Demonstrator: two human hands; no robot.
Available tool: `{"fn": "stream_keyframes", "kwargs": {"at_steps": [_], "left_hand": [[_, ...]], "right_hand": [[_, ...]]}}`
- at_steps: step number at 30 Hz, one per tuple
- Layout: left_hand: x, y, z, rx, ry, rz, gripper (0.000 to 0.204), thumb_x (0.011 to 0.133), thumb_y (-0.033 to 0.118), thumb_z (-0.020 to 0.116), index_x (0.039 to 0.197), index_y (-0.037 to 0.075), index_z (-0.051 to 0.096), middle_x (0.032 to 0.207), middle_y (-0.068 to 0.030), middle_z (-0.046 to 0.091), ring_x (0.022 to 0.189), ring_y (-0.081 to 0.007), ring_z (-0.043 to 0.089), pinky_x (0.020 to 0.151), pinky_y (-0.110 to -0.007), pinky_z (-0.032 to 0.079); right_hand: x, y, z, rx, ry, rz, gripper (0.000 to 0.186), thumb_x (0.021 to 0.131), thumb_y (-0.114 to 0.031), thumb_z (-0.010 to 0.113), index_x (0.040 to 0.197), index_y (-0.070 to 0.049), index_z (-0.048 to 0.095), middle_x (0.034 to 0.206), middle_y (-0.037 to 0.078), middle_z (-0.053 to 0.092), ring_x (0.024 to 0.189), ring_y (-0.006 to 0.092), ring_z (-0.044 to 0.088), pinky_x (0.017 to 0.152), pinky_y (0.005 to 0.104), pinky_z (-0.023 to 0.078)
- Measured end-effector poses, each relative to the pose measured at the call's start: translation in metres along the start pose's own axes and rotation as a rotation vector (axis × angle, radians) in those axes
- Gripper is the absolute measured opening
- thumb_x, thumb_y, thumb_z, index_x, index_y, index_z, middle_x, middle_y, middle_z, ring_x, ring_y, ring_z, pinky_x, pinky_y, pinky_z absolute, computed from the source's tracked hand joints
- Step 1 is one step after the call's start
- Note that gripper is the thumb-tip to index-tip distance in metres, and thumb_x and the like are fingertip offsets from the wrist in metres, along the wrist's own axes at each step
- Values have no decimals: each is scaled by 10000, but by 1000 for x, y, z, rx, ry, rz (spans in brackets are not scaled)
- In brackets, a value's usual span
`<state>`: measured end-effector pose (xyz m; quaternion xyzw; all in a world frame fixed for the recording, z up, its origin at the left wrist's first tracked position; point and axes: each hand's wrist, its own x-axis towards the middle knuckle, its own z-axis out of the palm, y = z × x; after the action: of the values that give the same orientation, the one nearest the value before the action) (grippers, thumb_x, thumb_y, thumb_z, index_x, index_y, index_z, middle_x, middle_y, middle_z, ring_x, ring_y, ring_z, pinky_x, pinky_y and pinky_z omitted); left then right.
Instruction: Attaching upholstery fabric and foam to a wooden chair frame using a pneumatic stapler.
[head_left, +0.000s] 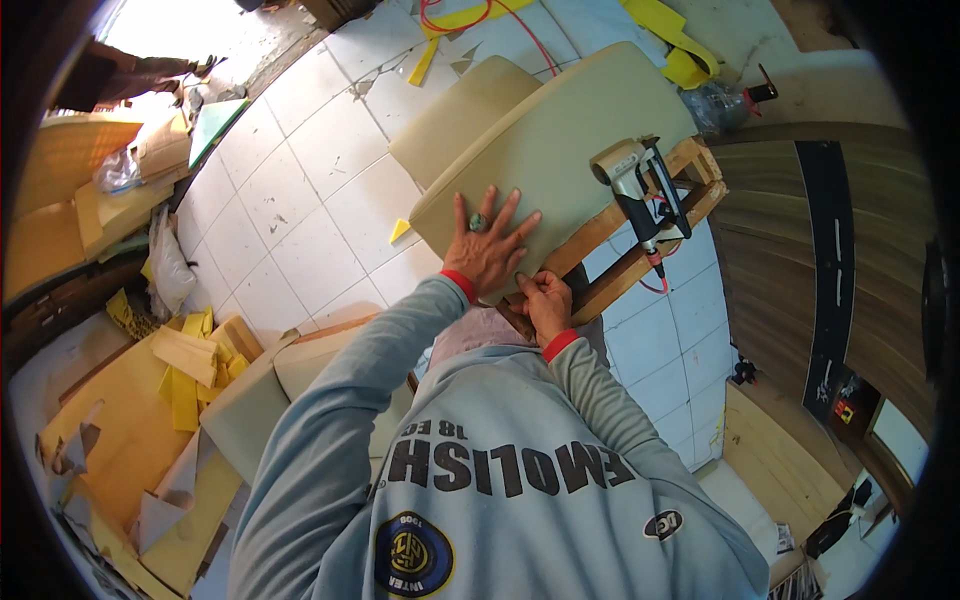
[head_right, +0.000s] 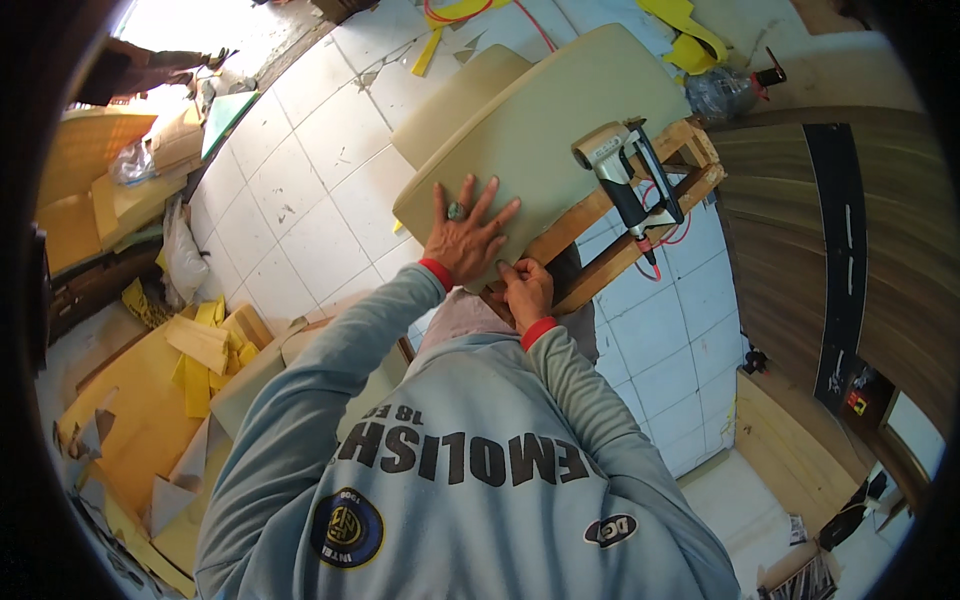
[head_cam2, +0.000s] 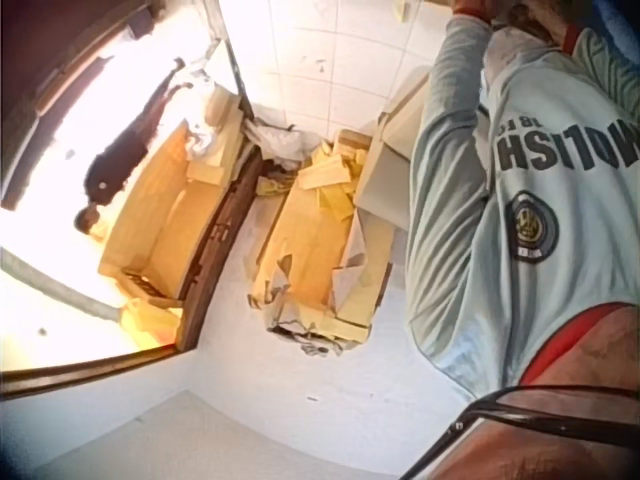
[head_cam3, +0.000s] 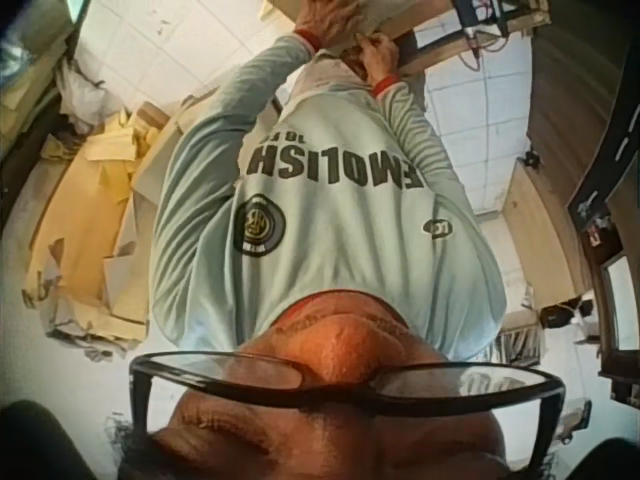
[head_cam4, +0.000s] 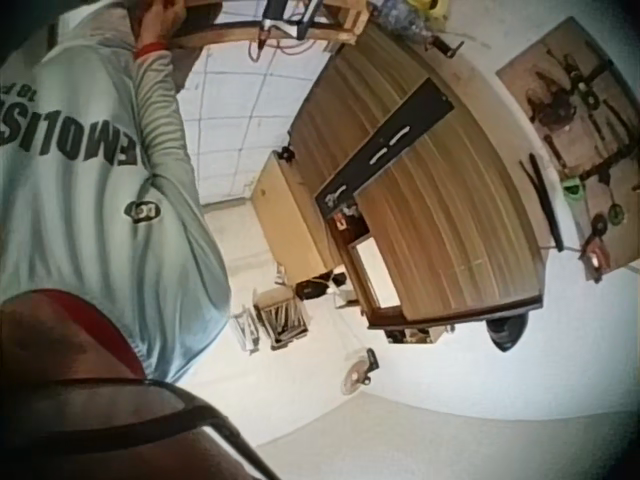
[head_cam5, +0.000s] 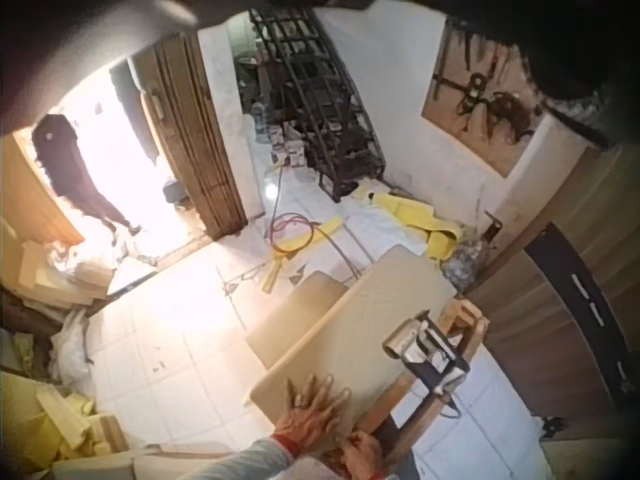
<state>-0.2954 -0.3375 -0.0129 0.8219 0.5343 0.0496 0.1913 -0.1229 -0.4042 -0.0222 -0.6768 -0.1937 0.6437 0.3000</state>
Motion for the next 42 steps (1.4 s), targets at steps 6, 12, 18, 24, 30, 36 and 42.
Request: {"fn": "stream_keyframes", "kwargs": {"at_steps": [6,12,18,24,30,36,42], "left_hand": [[-3,11,3,98,23,50,677,1037,470,599,1663,406,349,1778,-102,216,1628,-449,174,1170,-881,63],[-1,-9,-13,17,166,-96,754,1015,517,617,1686,316,335,1790,-139,189,1614,-492,188,1218,-814,71],[-29,7,0,-47,172,-538,793,1034,531,565,1724,274,272,1804,-177,127,1629,-542,21,1205,-817,47],[-1,10,9,9,55,68,701,1007,468,626,1658,380,381,1793,-80,199,1622,-469,188,1187,-860,43],[6,19,0,107,-100,73,697,1005,503,613,1652,449,357,1785,-73,196,1624,-461,165,1149,-902,82],[9,26,-3,181,-142,57,635,1065,497,535,1661,466,318,1794,-67,146,1631,-458,136,1122,-923,113],[7,29,-6,199,-153,45,600,1099,476,498,1665,469,298,1795,-64,130,1634,-450,128,1129,-917,115]], "right_hand": [[6,-4,-11,228,-42,-52,207,1034,-215,749,1066,-37,648,745,-11,580,576,75,528,531,288,560],[16,1,-14,-210,106,-179,256,1027,-216,756,988,2,628,746,36,632,569,95,537,545,297,534],[15,-1,-9,-102,108,-148,252,1025,-210,755,977,15,655,767,54,681,560,124,603,544,291,497],[7,-9,-14,84,22,-80,287,1059,-263,701,996,16,670,816,66,716,603,164,692,564,314,537],[8,-11,-8,-235,101,-181,321,1043,-268,689,949,40,675,764,104,724,577,211,732,579,338,571],[19,-72,-39,-686,160,-301,287,1004,-259,719,982,26,696,816,163,750,676,321,755,634,447,587],[58,-160,-94,-1311,554,-791,750,912,-246,845,1510,0,465,1526,275,549,1328,443,597,1037,511,509]]}}
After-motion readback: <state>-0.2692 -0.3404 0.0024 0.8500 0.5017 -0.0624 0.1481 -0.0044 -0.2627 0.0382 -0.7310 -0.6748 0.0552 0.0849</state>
